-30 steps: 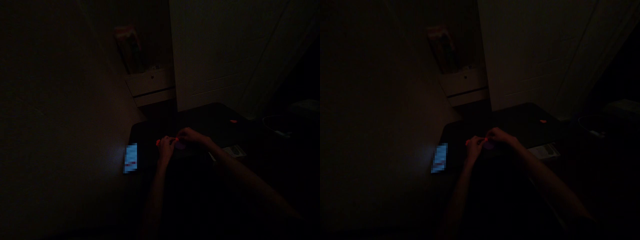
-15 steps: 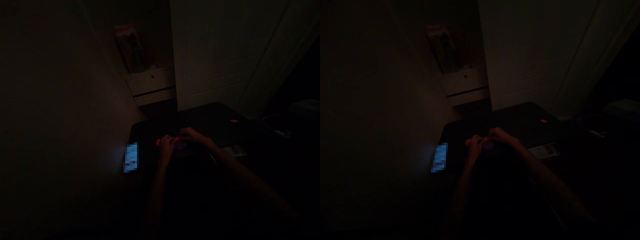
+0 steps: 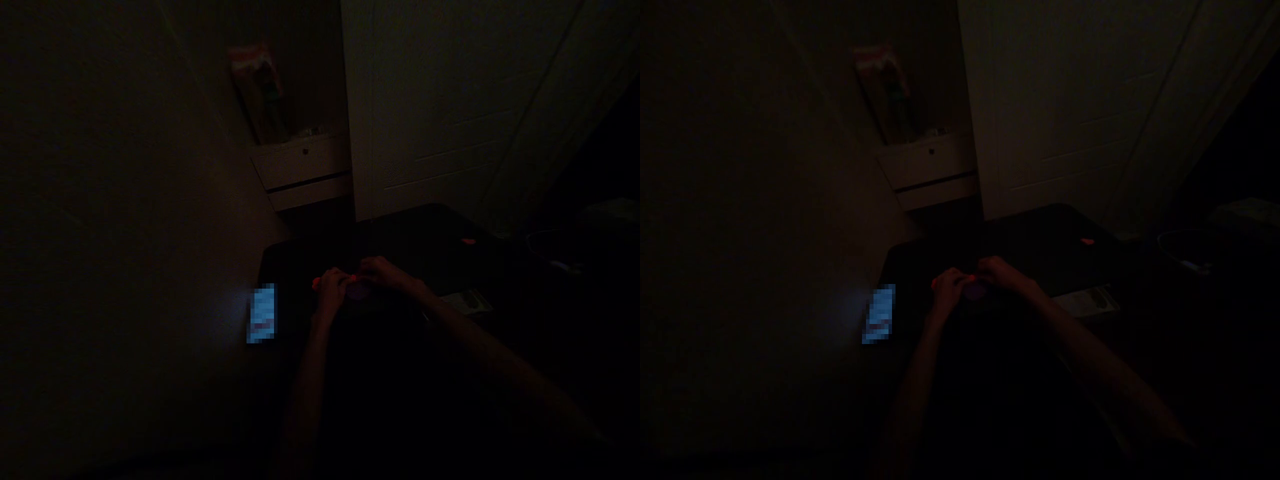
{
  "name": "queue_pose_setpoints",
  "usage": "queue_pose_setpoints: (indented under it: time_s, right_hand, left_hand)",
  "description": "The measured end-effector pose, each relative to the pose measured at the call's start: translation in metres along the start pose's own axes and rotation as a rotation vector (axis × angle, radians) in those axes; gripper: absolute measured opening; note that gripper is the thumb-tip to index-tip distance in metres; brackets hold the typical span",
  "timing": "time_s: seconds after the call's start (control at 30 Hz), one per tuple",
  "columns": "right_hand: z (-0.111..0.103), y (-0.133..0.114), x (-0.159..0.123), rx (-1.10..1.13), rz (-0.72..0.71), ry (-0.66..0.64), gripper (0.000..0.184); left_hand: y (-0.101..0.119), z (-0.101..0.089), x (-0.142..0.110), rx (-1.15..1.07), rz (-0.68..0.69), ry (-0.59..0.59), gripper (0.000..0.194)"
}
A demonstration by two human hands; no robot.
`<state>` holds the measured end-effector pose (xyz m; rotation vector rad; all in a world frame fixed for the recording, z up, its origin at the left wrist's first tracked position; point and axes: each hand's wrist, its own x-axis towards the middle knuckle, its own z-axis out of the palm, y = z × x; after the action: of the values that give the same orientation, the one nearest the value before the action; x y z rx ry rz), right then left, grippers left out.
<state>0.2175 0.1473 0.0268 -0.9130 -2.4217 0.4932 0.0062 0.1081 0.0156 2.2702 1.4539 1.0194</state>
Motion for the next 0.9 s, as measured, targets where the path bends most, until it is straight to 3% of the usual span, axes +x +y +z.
queue_pose_setpoints:
  time_s: [0.3, 0.57, 0.9]
  right_hand:
    - [0.008, 0.007, -0.003, -0.009, -0.026, 0.056, 0.024]
    - [0.007, 0.005, -0.013, 0.047, -0.021, 0.068, 0.026]
    - [0.011, 0.006, -0.011, 0.029, 0.006, 0.085, 0.025]
  left_hand:
    - [-0.002, 0.002, 0.001, -0.020, 0.019, 0.019, 0.014]
    - [-0.001, 0.002, 0.000, -0.175, -0.119, 0.010, 0.007]
    - [0.003, 0.004, 0.000, -0.105, -0.090, 0.044, 0.007]
